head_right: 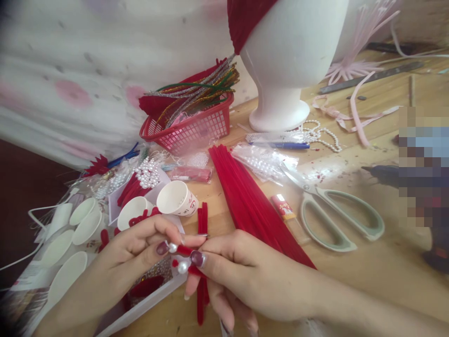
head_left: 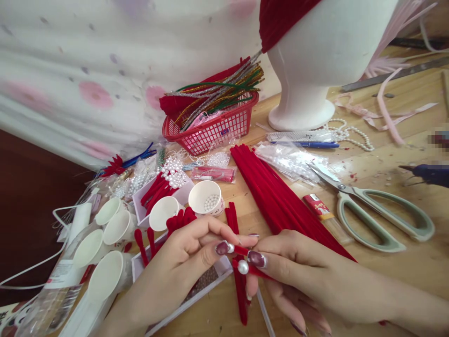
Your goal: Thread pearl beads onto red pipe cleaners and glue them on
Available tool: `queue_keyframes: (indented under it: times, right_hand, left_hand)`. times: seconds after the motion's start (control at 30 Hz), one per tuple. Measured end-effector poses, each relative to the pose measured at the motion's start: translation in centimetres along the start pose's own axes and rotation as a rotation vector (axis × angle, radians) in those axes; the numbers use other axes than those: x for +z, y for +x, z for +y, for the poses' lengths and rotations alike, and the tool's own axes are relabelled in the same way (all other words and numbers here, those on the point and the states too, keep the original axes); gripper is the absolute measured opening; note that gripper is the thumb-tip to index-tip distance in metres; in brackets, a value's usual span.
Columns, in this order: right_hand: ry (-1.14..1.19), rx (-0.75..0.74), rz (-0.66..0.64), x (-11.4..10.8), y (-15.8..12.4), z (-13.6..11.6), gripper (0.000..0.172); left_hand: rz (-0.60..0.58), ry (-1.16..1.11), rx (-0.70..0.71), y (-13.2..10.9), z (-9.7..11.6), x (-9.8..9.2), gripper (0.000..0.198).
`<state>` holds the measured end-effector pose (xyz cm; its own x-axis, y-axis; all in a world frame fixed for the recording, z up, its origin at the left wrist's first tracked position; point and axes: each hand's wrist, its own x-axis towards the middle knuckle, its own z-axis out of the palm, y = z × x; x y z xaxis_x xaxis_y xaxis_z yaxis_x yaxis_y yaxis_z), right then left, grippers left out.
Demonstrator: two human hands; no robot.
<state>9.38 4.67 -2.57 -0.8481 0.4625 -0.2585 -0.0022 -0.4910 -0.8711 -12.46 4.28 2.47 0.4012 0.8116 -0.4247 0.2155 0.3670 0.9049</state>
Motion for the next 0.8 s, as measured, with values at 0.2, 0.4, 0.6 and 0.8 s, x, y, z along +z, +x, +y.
queue_keyframes:
  times: [0.2, 0.4, 0.6, 0.8]
  right_hand:
    - [-0.047, -0.026, 0.018, 0.08, -0.04, 0.23, 0.039]
    - [-0.094, -0.107, 0.019, -0.02, -0.01, 0.49, 0.037]
    - [-0.095, -0.100, 0.037, 0.08, 0.15, 0.73, 0.038]
    - [-0.101, -0.086, 0.065, -0.02, 0.25, 0.76, 0.045]
  left_hand:
    - [-0.037, 0.049, 0.009, -0.31, -0.66, 0.24, 0.012]
    - [-0.079, 0.188, 0.058, -0.49, -0.70, 0.70, 0.013]
    - [-0.103, 0.274, 0.116, -0.43, -0.62, 0.93, 0.018]
    - [-0.078, 0.334, 0.134, -0.29, -0.95, 0.99, 0.018]
